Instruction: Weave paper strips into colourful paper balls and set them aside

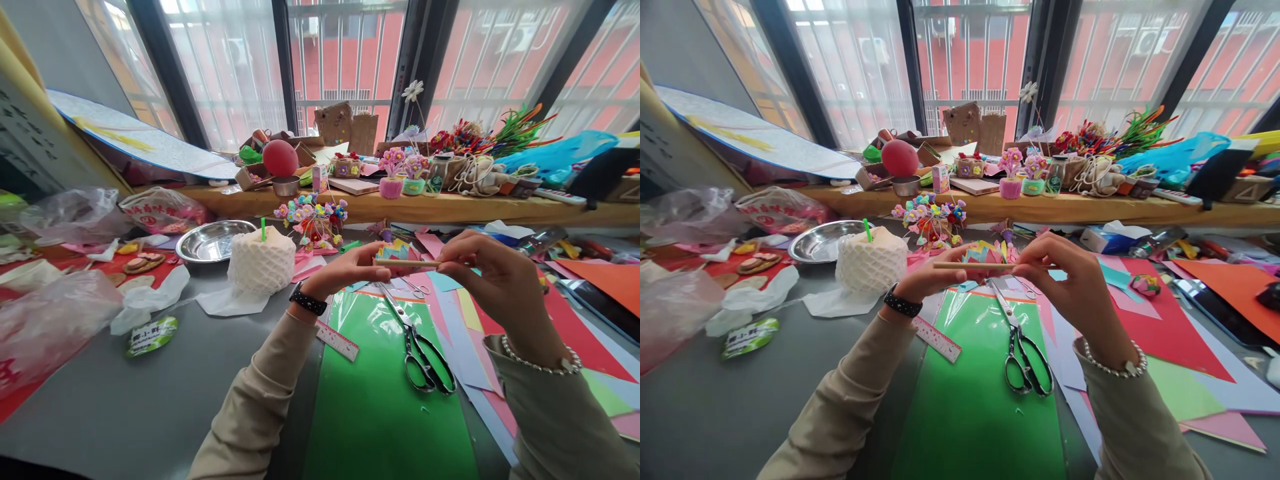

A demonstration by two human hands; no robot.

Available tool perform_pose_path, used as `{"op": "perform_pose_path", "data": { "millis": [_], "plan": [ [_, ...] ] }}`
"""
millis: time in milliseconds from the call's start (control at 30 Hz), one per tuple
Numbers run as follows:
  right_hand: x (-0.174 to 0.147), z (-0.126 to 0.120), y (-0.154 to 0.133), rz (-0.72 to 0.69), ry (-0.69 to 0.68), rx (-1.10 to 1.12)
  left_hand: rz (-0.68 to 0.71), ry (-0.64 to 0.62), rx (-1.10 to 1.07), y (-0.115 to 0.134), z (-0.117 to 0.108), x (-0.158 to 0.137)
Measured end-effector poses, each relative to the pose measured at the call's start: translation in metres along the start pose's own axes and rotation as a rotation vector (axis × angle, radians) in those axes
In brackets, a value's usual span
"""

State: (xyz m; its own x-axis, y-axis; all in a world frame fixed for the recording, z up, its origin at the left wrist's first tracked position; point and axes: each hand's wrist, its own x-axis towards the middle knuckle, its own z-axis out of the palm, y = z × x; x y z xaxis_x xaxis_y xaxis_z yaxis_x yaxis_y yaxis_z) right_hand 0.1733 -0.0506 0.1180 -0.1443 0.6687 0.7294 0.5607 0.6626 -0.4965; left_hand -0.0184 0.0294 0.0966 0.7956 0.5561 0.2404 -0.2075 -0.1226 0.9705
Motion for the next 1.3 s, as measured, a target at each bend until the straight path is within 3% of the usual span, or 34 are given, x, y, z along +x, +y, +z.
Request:
{"op": "perform_pose_path", "data": {
  "millis": [200, 367, 767, 1033, 1133, 1300],
  "plan": [
    [0.0, -0.005, -0.006, -0.032, -0.105, -0.07, -0.081, -0.06, 0.249, 0.004, -0.006, -0.001],
    [-0.001, -0.004, -0.009, -0.045, -0.179, -0.055, -0.069, -0.161, 0.22, 0.001, -0.011, -0.001],
    [-0.001, -0.001, -0.012, -0.006, -0.297, 0.006, -0.065, -0.247, 0.185, -0.003, -0.012, 0.001],
    [0.001, 0.0, -0.012, 0.085, -0.356, -0.017, -0.091, -0.203, 0.209, -0.003, -0.012, 0.0],
    [0.001, 0.001, -0.012, 0.115, -0.335, -0.004, -0.083, -0.186, 0.229, -0.002, -0.012, 0.001],
    [0.002, 0.005, -0.013, 0.037, -0.165, -0.034, -0.074, -0.161, 0.164, -0.001, -0.009, 0.0]
  ]
}}
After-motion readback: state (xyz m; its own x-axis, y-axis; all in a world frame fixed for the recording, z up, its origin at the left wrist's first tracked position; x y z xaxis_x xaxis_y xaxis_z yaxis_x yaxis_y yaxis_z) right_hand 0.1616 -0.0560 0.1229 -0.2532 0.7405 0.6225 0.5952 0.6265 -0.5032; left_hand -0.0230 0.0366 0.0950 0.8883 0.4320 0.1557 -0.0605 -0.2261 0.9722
